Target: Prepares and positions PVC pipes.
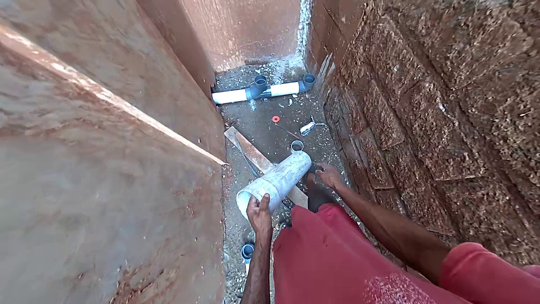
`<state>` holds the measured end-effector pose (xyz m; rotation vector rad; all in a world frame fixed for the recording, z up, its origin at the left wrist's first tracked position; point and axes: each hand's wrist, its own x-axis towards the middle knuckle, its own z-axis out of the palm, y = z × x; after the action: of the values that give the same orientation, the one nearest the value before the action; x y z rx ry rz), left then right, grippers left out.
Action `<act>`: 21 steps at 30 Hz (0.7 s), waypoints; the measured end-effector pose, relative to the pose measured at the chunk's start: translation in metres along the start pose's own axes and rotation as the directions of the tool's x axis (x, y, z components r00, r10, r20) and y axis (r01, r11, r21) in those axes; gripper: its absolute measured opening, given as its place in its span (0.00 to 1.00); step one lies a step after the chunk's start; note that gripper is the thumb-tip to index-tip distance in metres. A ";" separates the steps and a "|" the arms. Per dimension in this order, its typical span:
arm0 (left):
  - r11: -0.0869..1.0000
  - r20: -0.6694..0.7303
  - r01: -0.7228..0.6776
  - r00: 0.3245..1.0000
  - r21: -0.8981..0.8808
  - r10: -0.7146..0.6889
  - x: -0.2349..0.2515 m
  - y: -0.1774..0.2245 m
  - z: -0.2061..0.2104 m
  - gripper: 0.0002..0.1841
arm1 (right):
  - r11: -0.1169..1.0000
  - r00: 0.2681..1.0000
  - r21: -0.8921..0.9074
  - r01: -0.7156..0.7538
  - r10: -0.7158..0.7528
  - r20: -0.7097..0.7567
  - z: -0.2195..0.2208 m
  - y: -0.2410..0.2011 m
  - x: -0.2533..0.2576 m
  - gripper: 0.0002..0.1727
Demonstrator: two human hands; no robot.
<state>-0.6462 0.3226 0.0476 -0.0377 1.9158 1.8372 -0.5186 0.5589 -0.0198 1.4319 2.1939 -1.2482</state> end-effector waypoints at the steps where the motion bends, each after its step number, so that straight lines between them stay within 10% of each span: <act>1: 1.000 0.027 -0.003 1.000 0.001 0.003 0.010 0.004 0.011 0.06 | 1.000 1.000 0.019 0.010 -0.010 -0.028 -0.011 0.000 0.012 0.24; 10: 0.995 0.222 -0.002 0.975 0.104 -0.021 0.104 0.039 0.163 0.06 | 0.975 0.987 0.216 0.058 -0.024 -0.160 -0.122 -0.013 0.162 0.22; 17: 0.974 0.324 -0.031 0.945 0.225 -0.045 0.165 0.067 0.259 0.04 | 0.909 0.875 0.178 -0.376 0.412 -0.256 -0.219 0.029 0.232 0.27; 21: 0.973 0.394 -0.028 0.916 0.229 -0.067 0.202 0.083 0.290 0.03 | 0.950 0.934 0.202 -0.237 0.279 -0.221 -0.244 0.030 0.255 0.26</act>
<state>-0.7608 0.6665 0.0587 0.3684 1.8065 1.4570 -0.5601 0.9102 -0.0399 1.9702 1.9906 -1.2473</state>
